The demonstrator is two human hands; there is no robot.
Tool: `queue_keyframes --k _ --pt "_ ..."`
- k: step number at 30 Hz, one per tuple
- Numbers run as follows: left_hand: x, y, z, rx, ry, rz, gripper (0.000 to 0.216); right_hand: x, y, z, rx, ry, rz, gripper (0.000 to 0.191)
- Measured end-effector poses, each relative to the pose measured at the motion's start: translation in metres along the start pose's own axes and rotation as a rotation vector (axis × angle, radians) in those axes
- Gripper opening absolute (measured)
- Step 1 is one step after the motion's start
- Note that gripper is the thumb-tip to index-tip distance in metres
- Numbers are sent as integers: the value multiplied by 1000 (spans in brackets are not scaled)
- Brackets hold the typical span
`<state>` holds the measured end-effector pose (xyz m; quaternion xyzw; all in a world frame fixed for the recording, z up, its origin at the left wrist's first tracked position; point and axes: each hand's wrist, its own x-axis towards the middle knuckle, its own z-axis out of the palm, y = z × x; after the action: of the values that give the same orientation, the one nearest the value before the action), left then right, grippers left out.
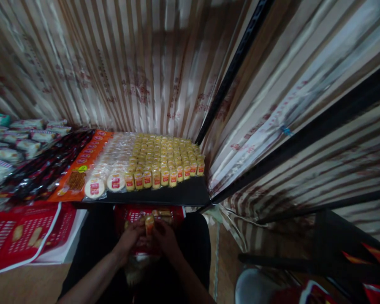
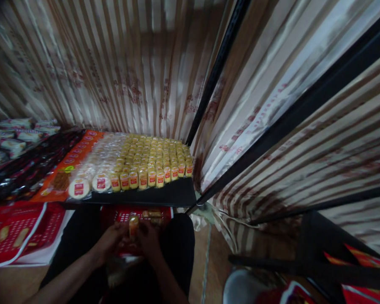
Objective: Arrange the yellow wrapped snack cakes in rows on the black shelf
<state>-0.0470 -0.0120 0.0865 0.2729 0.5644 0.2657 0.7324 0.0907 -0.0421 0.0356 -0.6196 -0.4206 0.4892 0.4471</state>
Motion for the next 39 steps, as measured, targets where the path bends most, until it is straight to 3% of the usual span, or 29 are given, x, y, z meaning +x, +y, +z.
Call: queue_keyframes --k 5,8,11,16,21,29,39 --pt "1 31 32 152 -84 77 35 0 -32 -42 34 11 -67 30" --pt "7 49 55 265 -201 156 32 4 -50 -64 91 35 -77 33" --pt "18 63 79 342 -226 255 25 12 -61 -80 144 88 -68 38" --pt "41 76 119 469 -154 438 11 27 -60 -94 33 304 -113 44" --pt "67 81 148 500 -80 534 13 37 -58 -102 -267 540 -305 41" --pt "102 87 174 541 13 644 15 57 -58 -109 -399 544 -440 33" --pt "120 88 220 677 46 699 20 82 -45 -125 -465 683 -410 41"
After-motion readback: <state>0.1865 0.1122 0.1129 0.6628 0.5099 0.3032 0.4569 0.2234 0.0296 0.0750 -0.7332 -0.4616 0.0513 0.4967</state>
